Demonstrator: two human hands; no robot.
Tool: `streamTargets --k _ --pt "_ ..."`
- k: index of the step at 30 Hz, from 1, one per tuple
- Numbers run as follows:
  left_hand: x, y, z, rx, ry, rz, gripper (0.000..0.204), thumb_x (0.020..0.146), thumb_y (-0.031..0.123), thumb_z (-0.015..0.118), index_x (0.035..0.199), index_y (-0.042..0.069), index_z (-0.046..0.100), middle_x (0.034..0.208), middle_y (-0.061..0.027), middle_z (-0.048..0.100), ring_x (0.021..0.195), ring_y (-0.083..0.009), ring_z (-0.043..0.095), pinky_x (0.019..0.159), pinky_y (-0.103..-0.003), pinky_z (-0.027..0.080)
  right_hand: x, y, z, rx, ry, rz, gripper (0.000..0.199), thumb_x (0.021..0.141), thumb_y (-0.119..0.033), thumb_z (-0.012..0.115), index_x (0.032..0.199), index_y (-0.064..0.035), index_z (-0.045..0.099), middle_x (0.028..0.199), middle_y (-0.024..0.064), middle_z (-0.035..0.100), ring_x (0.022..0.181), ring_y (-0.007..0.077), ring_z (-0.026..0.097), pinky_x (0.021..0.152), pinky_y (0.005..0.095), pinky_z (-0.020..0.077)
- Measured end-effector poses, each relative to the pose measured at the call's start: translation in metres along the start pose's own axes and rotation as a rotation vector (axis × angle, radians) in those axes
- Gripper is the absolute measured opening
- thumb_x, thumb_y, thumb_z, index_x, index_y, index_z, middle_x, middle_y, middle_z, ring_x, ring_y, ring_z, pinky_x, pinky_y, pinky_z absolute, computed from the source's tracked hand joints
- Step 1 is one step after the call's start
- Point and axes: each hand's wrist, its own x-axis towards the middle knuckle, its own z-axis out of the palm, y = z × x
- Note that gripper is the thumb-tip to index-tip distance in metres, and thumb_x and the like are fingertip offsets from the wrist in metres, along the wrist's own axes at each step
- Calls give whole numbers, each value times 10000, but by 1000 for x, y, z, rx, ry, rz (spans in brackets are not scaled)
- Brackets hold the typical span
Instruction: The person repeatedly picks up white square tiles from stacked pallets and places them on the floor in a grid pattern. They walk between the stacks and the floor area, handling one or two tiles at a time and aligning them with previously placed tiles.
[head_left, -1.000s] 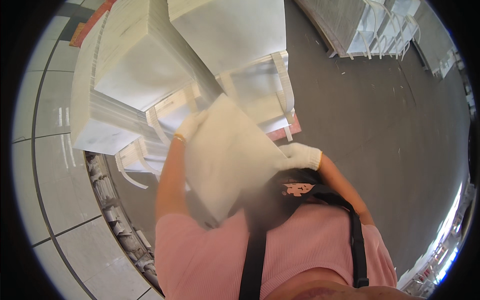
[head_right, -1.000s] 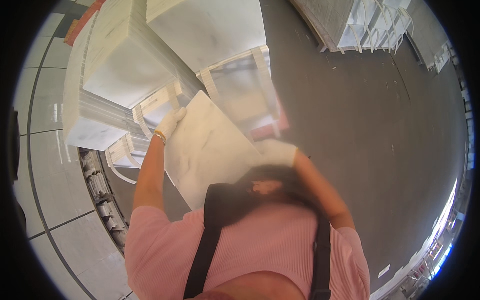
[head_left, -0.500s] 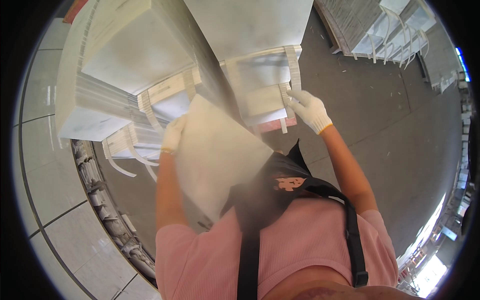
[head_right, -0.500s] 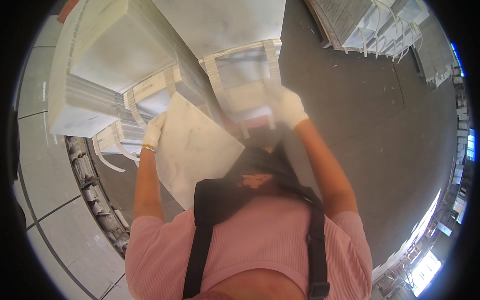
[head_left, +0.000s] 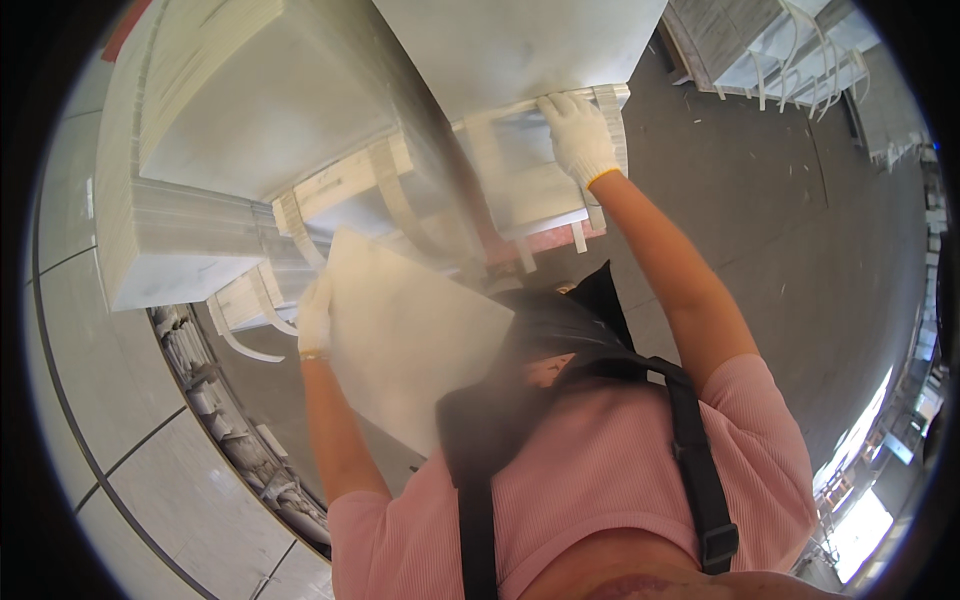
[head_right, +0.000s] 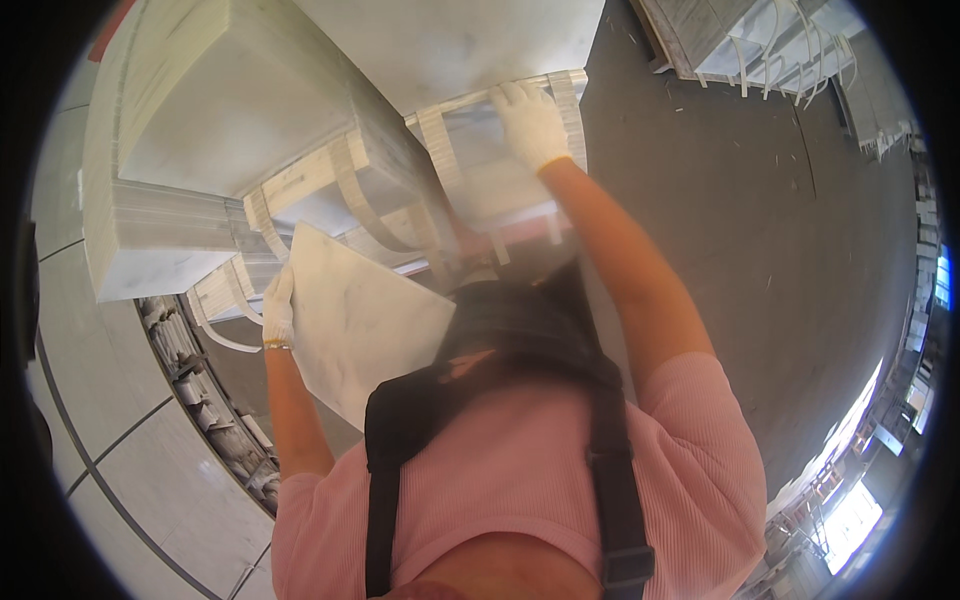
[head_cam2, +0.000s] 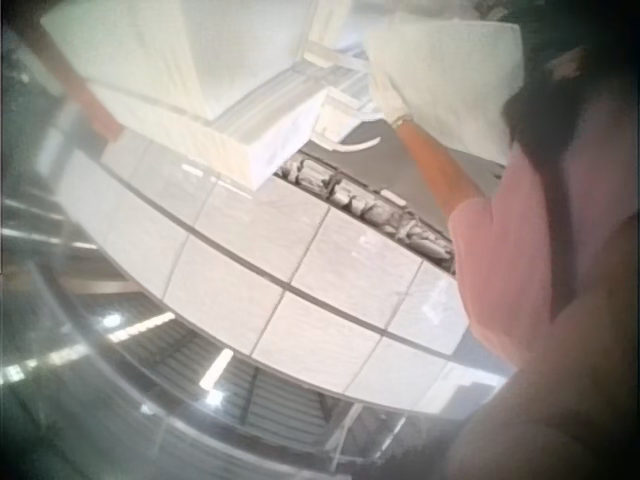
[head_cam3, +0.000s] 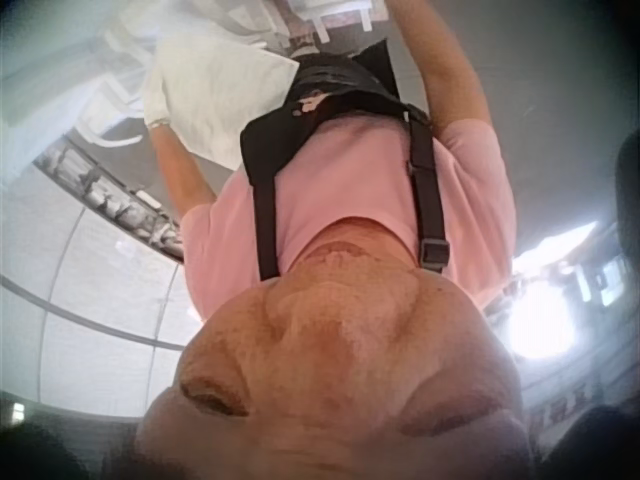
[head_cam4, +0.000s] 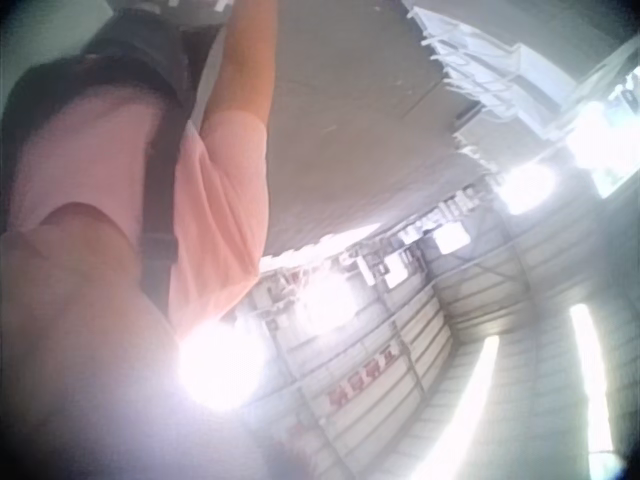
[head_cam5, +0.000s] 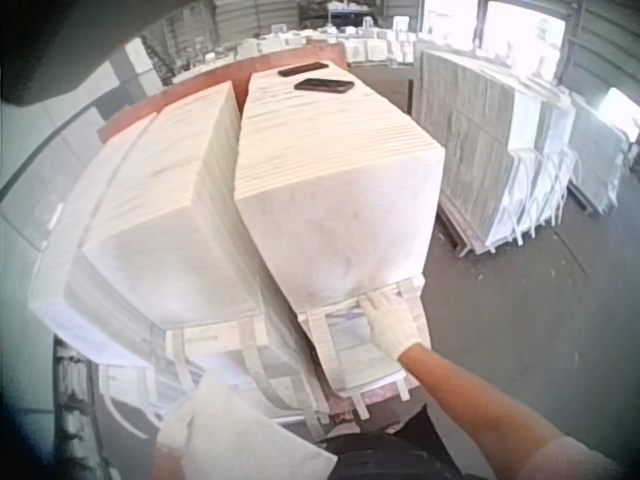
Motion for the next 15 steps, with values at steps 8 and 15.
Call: streamTargets --k 8,15 --pt "-5 -18 -33 13 70 -122 554 1051 420 592 1334 -55 634 1249 -78 683 1119 -165 602 986 -320 476 -6 -5 14 -10 109 41 370 836 4 584 1195 -59 645 1239 113 643 1224 321 580 995 442 495" --pt "-5 -18 -41 -40 111 -136 625 1041 452 614 1396 -61 591 1316 -104 662 1161 -190 602 1015 -338 476 -4 -6 9 38 161 3 336 820 15 572 1139 -33 663 1174 129 666 1169 337 602 949 452 507"
